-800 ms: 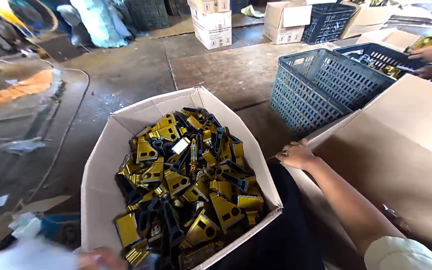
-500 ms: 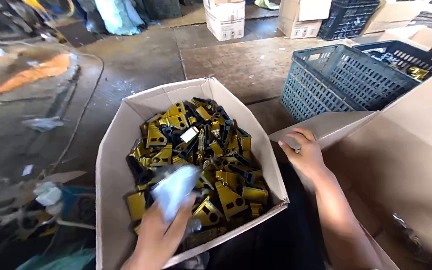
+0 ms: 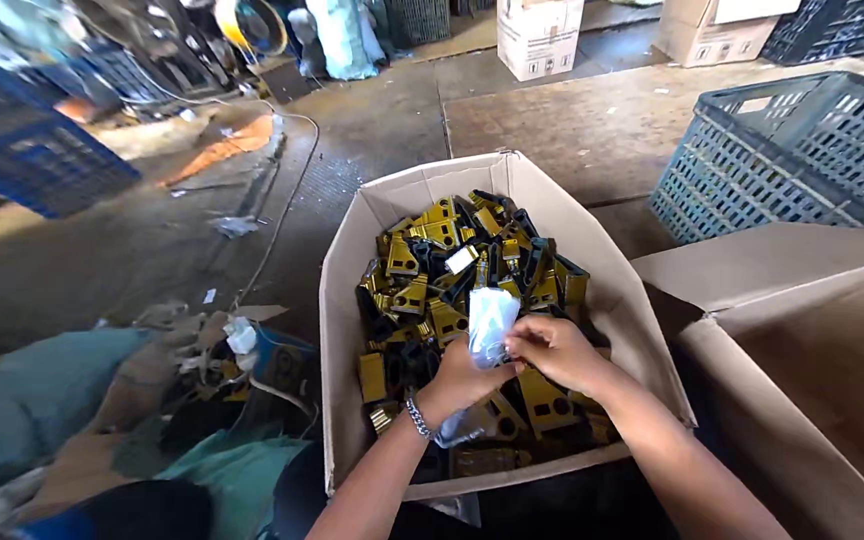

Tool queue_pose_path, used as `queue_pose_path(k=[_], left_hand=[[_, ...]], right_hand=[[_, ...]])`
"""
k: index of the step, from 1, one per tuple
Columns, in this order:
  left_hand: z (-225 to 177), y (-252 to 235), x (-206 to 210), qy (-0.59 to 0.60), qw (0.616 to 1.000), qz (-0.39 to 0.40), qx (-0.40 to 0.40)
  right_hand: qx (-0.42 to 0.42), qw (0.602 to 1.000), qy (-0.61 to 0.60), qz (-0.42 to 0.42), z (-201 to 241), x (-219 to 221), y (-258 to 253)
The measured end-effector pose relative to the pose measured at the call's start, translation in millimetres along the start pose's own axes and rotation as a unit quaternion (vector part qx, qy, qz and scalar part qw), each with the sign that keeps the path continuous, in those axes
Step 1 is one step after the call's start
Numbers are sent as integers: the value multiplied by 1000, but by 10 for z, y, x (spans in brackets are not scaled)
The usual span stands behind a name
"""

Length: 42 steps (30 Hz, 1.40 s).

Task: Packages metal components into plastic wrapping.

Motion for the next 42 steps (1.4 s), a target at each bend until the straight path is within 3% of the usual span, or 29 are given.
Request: queue_pose_path(k=[2, 5, 10, 14, 18, 21, 24, 26, 28, 30, 31, 33, 34, 35, 38, 40, 42], left_hand=[[38, -8, -10, 130, 986, 72, -77], [125, -92, -81, 210, 963, 101, -137], [345, -177, -300, 32, 997, 31, -68], [321, -180, -454, 142, 986, 0, -83], [297, -187, -434, 147, 987, 31, -58], [387, -184, -359, 100, 993, 20, -64], [510, -206, -353, 110, 990, -7, -89], [550, -207, -347, 143, 985, -6, -99], [542, -213, -385, 120, 989, -10, -87], [490, -219, -607, -27, 996, -87, -16], [453, -207, -784, -105, 981, -158, 29], [435, -143, -1091, -134, 953, -267, 46], [441, -91, -1108, -84, 961, -263, 18], [421, -40, -989, -5, 978, -209, 2], [276, 7, -278, 191, 981, 18, -15], [187, 5, -230, 196, 980, 35, 19], [190, 7, -506, 144, 987, -35, 59]], right_hand=[[42, 998, 42, -9, -124, -69, -104], [127, 982, 112, 79, -256, -6, -173], [93, 986, 73, 116, -144, 166, -355], [69, 994, 73, 51, -129, 193, -450], [89, 990, -75, 85, -198, 232, -310], [96, 993, 16, 70, -276, 210, -305], [130, 969, 136, 158, -377, 246, -295], [158, 950, 146, 227, -366, 357, -226], [169, 957, 115, 206, -281, 365, -212], [152, 977, 57, 141, -227, 274, -236], [144, 983, 34, 112, -215, 219, -246], [131, 989, 16, 60, -208, 153, -266], [124, 991, 24, 46, -211, 172, -272], [111, 992, 36, 54, -206, 242, -277], [39, 981, 73, 175, -127, 604, -223], [29, 980, 78, 179, -86, 527, -202], [54, 994, 49, 80, -86, 196, -262]])
Point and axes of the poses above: each hand's wrist, its own y-axis away from the middle knuckle, its own x-axis out of the palm, z = x × y, the point moved 8 cm from there along -y, towards the middle knuckle, and after that the axes turned 6 degrees about -y, right-handed, at the moved point
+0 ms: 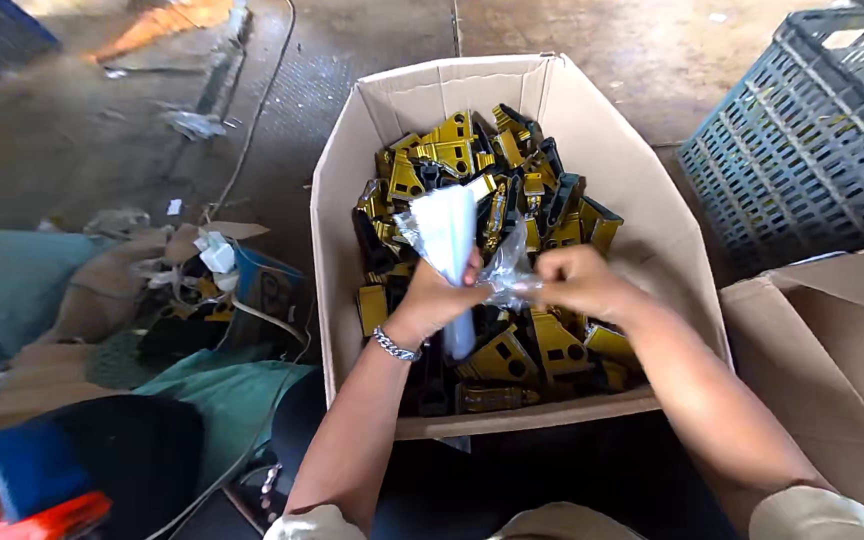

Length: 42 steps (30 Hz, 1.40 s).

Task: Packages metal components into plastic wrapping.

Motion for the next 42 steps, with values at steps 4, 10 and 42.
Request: queue_pose_path(k=[4, 10, 42], left_hand=[[70, -58, -395, -114, 981, -155, 31], [77, -31, -700, -260, 932, -252, 16], [-135, -64, 352, 229, 954, -117, -157]], right_hand=[[49, 996, -53, -49, -207, -73, -92], [63, 852, 384, 349, -783, 1290, 131], [-324, 918, 51, -222, 172, -177, 956]])
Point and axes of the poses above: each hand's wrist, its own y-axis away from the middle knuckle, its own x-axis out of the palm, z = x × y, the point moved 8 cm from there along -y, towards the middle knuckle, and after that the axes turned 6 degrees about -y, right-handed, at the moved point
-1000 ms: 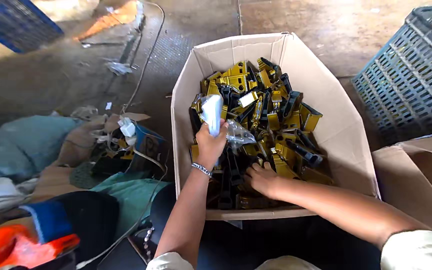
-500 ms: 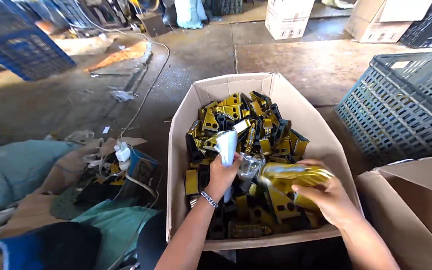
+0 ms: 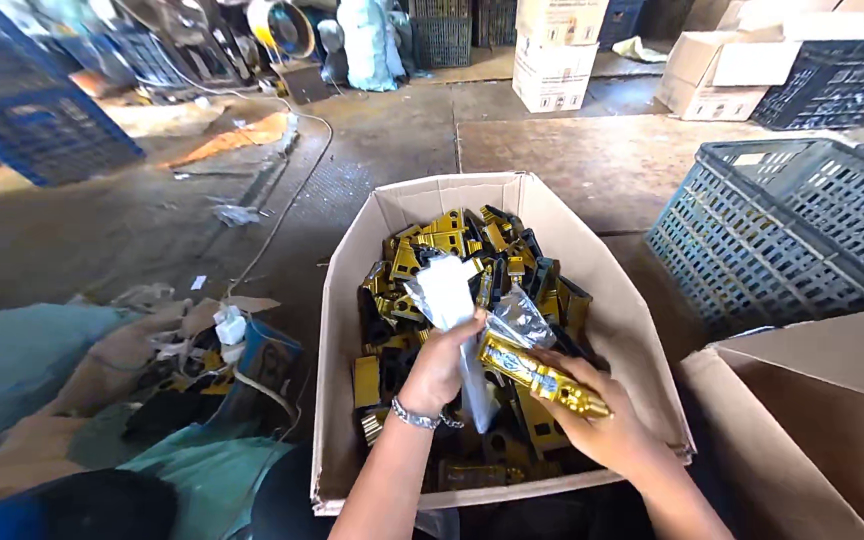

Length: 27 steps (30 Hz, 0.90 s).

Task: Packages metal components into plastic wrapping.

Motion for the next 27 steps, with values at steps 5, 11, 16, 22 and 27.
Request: queue_pose_path(k=[5, 11, 16, 22, 27], left_hand=[[-90, 270, 124, -135, 977, -64, 152], [145, 393, 307, -151, 976, -4, 156], [58, 334, 319, -51, 991, 67, 101], [78, 170, -137, 26, 997, 67, -21], [124, 150, 196, -167, 974, 149, 40]], right_hand=[[-6, 982, 180, -51, -39, -68, -104], [283, 923, -251, -75, -314, 64, -101], [233, 916, -234, -226, -280, -134, -63], [42, 724, -595, -347, -164, -903, -47], [281, 928, -241, -48, -271, -161, -467]])
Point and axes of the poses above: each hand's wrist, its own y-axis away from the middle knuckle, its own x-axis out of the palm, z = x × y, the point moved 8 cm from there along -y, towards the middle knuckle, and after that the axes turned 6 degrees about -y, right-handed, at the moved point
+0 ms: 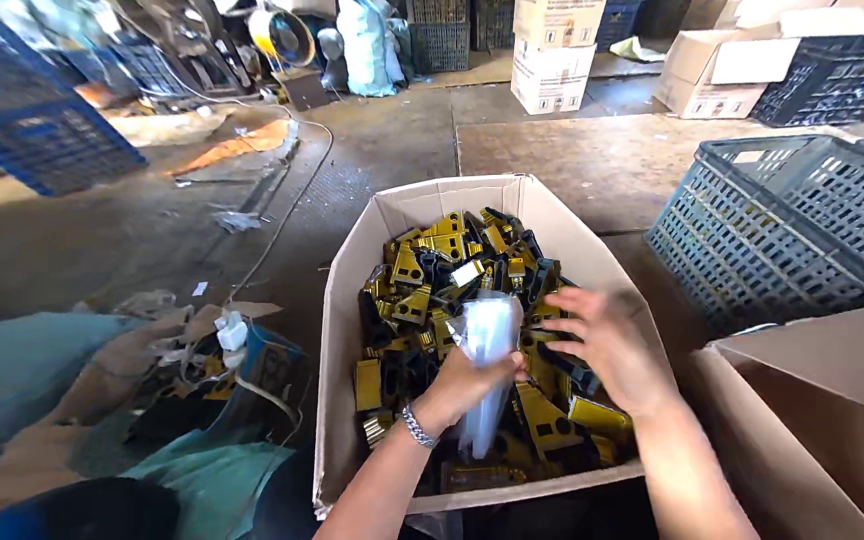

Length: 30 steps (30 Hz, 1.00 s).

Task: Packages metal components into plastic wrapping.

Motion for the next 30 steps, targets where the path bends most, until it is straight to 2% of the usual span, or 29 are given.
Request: queue_pose_path(k=[1, 3, 6, 9, 10, 12, 14, 16, 18, 22, 25, 28, 30], left_hand=[[-24, -22, 39, -30, 1000, 8, 4], [-60, -48, 69, -70, 998, 5, 8], [-70, -24, 57, -44, 998, 33, 16], [-67, 82, 26, 8, 996, 82, -33], [-50, 101, 4, 11, 996, 74, -48], [-1, 93, -71, 0, 999, 5, -44], [26, 48, -149, -13, 997, -79, -16], [-28, 35, -166, -3, 992, -122, 11], [-122, 71, -140, 21, 994, -102, 21], [-137, 78, -66, 43, 998, 35, -22], [-96, 73, -53, 29, 999, 24, -30], [-66, 42, -93, 37, 999, 4, 27], [-83, 50, -104, 60, 998, 2, 31]], right_hand=[[-8, 995, 90, 43, -6, 169, -19], [-25, 983, 173, 64, -30, 336, -58], [-32, 982, 166, 79, -154, 359, -106], [12, 992, 127, 3, -303, 141, -111], [31, 991, 128, -18, -347, 90, -84], [58, 987, 146, -29, -411, 93, 37], [62, 983, 170, 22, -447, 265, 185], [27, 973, 219, 71, -476, 429, 252], [-16, 974, 220, 56, -440, 427, 250], [15, 987, 127, 100, -336, 476, 259], [115, 978, 128, 117, -484, 397, 176], [137, 958, 207, 142, -500, 358, 72], [150, 961, 171, 156, -468, 427, 72]])
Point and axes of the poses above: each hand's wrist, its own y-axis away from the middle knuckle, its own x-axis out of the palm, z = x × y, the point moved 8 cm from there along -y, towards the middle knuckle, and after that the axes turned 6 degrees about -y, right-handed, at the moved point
